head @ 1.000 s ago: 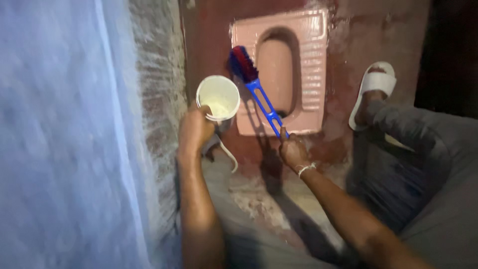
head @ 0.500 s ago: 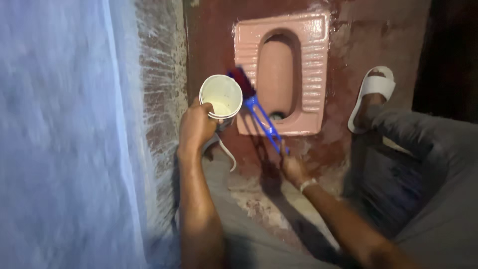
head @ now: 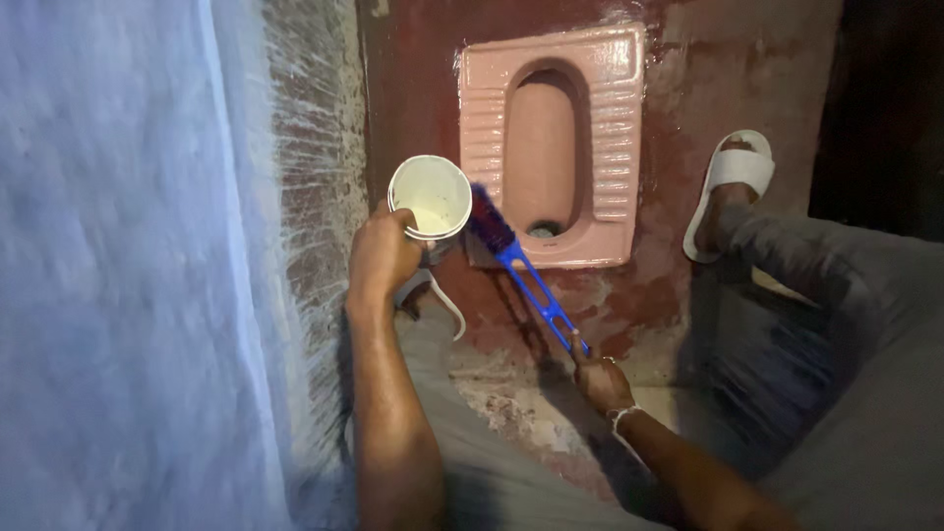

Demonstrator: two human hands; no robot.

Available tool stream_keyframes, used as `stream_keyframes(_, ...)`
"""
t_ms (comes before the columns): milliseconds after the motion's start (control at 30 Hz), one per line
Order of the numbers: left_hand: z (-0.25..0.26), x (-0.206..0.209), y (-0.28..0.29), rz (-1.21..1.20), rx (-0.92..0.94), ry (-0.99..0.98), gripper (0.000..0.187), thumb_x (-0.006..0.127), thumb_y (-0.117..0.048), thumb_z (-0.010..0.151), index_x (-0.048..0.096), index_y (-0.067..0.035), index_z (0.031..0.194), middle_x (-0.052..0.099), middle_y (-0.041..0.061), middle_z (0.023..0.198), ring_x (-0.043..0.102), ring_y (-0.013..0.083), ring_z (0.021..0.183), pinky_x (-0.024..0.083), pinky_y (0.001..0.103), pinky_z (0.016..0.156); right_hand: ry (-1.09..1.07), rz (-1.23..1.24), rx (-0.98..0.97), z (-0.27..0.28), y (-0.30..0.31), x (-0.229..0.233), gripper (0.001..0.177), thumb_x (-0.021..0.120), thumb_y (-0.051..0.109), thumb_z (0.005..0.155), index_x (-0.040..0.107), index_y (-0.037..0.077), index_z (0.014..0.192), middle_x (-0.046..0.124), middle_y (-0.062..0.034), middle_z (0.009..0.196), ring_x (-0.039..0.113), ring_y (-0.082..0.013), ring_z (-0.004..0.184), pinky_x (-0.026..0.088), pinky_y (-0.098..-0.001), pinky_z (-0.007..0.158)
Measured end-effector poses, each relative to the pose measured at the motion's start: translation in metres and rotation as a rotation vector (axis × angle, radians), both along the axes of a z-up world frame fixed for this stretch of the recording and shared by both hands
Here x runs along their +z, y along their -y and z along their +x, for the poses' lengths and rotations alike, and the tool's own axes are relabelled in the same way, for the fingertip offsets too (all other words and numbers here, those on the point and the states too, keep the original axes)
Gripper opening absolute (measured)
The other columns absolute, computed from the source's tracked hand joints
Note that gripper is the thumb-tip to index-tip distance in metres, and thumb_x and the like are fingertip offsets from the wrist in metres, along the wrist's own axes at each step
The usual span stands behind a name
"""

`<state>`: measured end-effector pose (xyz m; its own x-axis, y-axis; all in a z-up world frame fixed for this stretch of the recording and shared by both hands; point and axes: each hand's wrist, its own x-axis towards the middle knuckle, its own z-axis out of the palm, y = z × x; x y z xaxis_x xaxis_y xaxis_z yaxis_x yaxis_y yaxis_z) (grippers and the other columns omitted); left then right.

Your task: The person scrubs a pink squat toilet using a blue-handled brush and a white cup containing liquid. They repeatedly dip the brush into the cup and scrub the interior and rim of the toilet fixture.

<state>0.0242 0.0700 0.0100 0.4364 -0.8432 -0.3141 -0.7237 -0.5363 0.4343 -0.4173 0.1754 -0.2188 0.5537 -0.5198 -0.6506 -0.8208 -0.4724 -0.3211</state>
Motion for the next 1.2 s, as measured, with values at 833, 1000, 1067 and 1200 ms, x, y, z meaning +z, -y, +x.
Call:
stream_keyframes(833,-0.001,0.005,-0.001,0.047,0.005,-0.043,0.029,0.087,-0.014,0.07,0.076,-0.003,0.094,0.068,0.022,0.114,0.067,0.0416,0.102,0.052,0.05,0.087,0.019,-0.051,0.093,-0.016,0.067,-0.003,0.076,0.054,0.016,0.091,0.024,0.015,0.161,0.064,-0.029,0.117,0.07,-0.0439,0.082,0.057,-0.0547,0.071)
stream_keyframes(1000,0.0,0.007,0.0,0.043,0.019,-0.033,0.033,0.088,-0.015,0.069,0.076,-0.004,0.097,0.067,0.023,0.113,0.066,0.0429,0.101,0.051,0.051,0.085,-0.062,0.091,0.016,-0.061,0.063,0.036,0.089,0.057,0.015,0.084,0.019,0.024,0.164,0.068,-0.0245,0.113,0.07,-0.0446,0.088,0.054,-0.0566,0.087)
stream_keyframes(1067,0.003,0.007,0.001,0.065,0.009,-0.03,0.033,0.088,-0.016,0.07,0.076,-0.004,0.097,0.066,0.023,0.114,0.066,0.0432,0.101,0.051,0.051,0.086,-0.084,0.073,-0.063,-0.07,0.059,0.049,0.085,0.056,0.012,0.083,0.025,0.03,0.16,0.066,-0.0248,0.115,0.07,-0.0443,0.09,0.057,-0.0547,0.077)
stream_keyframes(1200,0.001,0.005,-0.003,0.066,0.013,-0.043,0.031,0.088,-0.017,0.073,0.076,-0.004,0.098,0.068,0.021,0.115,0.067,0.0425,0.103,0.051,0.052,0.087,-0.045,0.043,-0.046,-0.056,0.074,0.045,0.079,0.054,0.014,0.086,0.028,0.033,0.159,0.07,-0.0226,0.108,0.07,-0.0444,0.088,0.056,-0.0548,0.078)
